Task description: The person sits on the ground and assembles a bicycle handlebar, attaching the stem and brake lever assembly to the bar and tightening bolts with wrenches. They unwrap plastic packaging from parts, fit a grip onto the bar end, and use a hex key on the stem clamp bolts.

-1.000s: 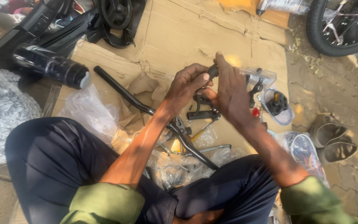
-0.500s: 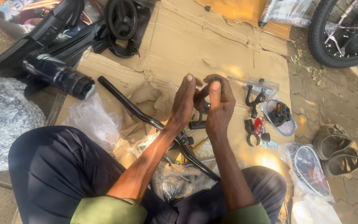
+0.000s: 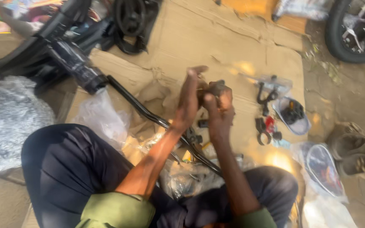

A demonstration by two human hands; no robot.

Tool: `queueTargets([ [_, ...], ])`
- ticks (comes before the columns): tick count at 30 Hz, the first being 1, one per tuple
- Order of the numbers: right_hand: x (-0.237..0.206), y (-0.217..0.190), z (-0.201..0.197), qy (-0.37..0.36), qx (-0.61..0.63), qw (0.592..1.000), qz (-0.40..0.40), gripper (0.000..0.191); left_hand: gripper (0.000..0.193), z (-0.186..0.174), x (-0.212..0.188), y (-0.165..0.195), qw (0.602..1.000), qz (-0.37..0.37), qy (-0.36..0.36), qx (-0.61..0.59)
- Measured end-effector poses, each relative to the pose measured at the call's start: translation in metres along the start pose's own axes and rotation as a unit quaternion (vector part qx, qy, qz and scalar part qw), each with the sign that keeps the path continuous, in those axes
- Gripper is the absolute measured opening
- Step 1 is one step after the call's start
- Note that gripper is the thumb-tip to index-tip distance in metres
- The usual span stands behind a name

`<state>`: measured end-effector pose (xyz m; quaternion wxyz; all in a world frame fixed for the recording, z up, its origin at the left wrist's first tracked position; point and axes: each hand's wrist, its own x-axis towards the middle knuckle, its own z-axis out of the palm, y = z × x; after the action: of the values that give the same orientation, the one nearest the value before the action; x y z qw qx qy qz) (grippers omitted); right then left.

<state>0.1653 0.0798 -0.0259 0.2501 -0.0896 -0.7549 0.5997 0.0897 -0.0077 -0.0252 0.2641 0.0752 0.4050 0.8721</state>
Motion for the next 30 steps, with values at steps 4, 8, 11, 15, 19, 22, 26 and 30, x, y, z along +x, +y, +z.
queueTargets([
  [4,-0.010,0.014,0.013,0.129,-0.136,0.982,0.005,0.030,0.080,-0.007,0.008,-0.003,0.995,0.055,0.035,0.081],
  [8,-0.020,0.041,0.029,0.094,-0.134,0.987,0.010,0.020,0.068,-0.021,0.019,-0.010,0.983,0.115,-0.084,0.112],
  [11,-0.033,0.062,0.039,0.055,0.003,0.998,0.045,0.020,0.050,-0.032,0.025,-0.016,0.981,0.017,-0.108,0.163],
  [15,-0.034,0.067,0.039,0.066,0.022,0.984,0.162,0.023,0.044,-0.043,0.031,-0.013,0.985,0.030,-0.135,0.108],
  [19,-0.022,0.048,0.031,0.031,0.003,0.982,0.185,0.025,0.061,-0.045,0.037,0.000,0.988,-0.016,-0.135,0.071],
  [22,-0.020,0.037,0.030,0.040,0.015,0.989,0.141,0.027,0.047,-0.045,0.038,0.004,0.980,-0.043,-0.158,0.116],
  [26,-0.031,0.037,0.034,0.027,-0.061,0.996,0.061,0.025,0.047,-0.045,0.036,0.001,0.986,0.007,-0.156,0.054],
  [30,-0.041,0.042,0.038,0.013,-0.232,0.972,-0.021,0.019,0.050,-0.045,0.033,-0.001,0.988,0.030,-0.137,0.072],
])
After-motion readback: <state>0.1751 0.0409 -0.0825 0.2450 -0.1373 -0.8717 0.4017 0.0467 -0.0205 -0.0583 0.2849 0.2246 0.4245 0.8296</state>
